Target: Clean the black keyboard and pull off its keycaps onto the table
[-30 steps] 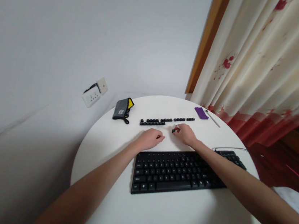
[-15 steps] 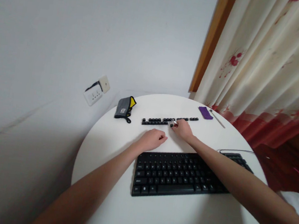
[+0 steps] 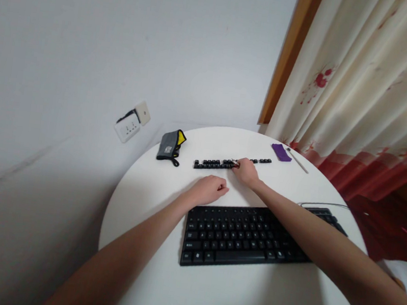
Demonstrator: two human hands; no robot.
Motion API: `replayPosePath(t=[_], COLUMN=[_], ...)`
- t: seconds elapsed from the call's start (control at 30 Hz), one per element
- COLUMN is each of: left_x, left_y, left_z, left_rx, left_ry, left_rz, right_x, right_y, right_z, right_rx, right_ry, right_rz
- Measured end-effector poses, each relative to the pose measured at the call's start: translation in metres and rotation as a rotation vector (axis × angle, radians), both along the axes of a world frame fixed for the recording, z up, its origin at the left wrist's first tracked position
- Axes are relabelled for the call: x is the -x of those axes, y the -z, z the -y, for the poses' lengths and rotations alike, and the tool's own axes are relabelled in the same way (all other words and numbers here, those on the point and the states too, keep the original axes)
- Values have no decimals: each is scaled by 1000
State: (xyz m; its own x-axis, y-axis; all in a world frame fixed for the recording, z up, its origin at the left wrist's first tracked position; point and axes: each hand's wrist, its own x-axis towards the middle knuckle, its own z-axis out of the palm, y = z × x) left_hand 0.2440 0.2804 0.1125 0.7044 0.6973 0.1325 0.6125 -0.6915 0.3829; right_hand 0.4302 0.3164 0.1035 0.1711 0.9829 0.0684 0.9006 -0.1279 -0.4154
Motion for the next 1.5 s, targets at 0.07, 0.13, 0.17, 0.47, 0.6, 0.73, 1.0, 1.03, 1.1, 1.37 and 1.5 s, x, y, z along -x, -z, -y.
replayPosePath(t=[0.07,0.13,0.17,0.47,0.6,0.73,1.0,1.03,1.1,1.37,1.5], left_x=[0,0,0,0,0,1,1,1,1,0,0], left_y=[0,0,0,-1,-3,-3,2,2,2,1,6], left_z=[0,0,0,1,2,2,0,0,0,1,-2], left_rx=[-4,-3,-3,-2,15,30,18,18,23,6,17], left_ry=[5,5,5,1,-8,-6,9,11,8,-14,-31], left_rz=[-3,-9,-12,-31,-39,-25,-4,0,-2,-38,-44], right_x=[0,0,0,-1,0,-3,-25,-28,-32,-59,-66], right_y=[2,4,5,8,6,-12,-72,-76,-81,-67,-54], right_z=[-1,-3,-3,-4,-2,5,57,67,87,127,129], right_rx=[-5,-10,-12,-31,-59,-120,-459,-484,-527,-718,-553], right_ry=[-1,-3,-3,-10,-5,-7,-37,-47,-41,80,62], right_rz=[-1,-3,-3,-23,-37,-56,-443,-515,-609,-558,-546])
